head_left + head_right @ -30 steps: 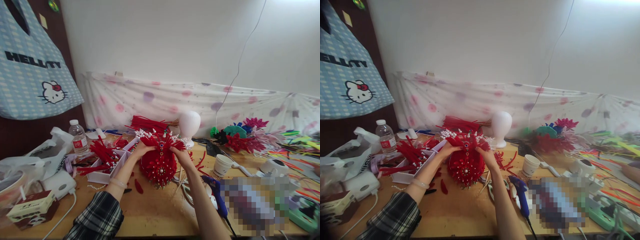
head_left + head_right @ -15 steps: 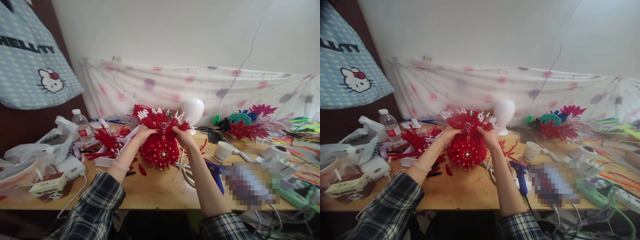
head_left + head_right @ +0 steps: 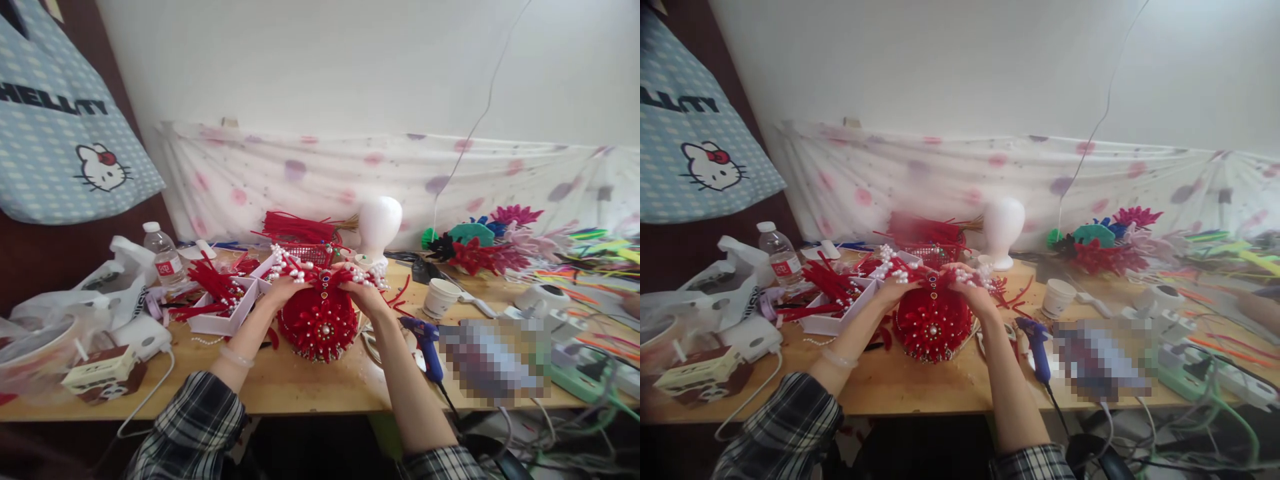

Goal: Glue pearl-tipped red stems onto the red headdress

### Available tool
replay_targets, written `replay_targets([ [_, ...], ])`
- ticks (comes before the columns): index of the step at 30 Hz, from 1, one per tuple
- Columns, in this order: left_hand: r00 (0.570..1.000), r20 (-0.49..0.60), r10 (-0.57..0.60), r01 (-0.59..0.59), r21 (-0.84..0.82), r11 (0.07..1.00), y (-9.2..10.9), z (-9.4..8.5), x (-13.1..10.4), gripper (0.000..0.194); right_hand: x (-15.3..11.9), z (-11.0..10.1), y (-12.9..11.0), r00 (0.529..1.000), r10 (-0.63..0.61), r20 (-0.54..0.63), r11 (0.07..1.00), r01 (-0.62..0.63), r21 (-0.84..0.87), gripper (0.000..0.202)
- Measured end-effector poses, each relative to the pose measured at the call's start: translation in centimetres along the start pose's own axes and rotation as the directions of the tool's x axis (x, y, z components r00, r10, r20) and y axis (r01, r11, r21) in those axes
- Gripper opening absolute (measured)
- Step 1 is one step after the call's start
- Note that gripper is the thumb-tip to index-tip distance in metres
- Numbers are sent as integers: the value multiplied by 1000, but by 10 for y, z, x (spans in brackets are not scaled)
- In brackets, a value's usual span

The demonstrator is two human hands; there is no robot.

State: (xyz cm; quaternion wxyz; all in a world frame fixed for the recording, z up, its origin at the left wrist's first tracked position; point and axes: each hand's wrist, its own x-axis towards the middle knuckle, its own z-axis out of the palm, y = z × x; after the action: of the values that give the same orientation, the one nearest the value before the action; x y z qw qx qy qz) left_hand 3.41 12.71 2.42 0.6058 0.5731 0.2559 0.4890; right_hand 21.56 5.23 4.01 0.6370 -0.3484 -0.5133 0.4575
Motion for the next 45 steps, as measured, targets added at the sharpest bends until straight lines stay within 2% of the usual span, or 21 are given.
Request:
replay_targets([
  [4,999,-32,37,-39,-40,998,3,7,5,36,7,4,-8,999,18,37,1000,-17,-13,37],
  [8,998,-53,29,-34,-88,996,1,8,9,37,12,3,-7,1000,0,-17,1000,0,-5,31],
  [16,999,-23,-43,37,-241,970,0,-6,9,47,7,-6,10,990,19,-143,993,-2,117,35],
  [23,998,-8,-66,61,-293,954,-7,-18,4,42,0,-11,15,984,-2,-181,979,39,198,32],
  [36,978,-164,-131,69,-339,938,-30,-38,-6,35,-14,-26,41,955,20,-295,957,67,281,30],
  [45,966,-223,-128,41,-357,933,-30,-35,-16,37,-19,-36,61,950,-25,-312,958,112,264,20],
])
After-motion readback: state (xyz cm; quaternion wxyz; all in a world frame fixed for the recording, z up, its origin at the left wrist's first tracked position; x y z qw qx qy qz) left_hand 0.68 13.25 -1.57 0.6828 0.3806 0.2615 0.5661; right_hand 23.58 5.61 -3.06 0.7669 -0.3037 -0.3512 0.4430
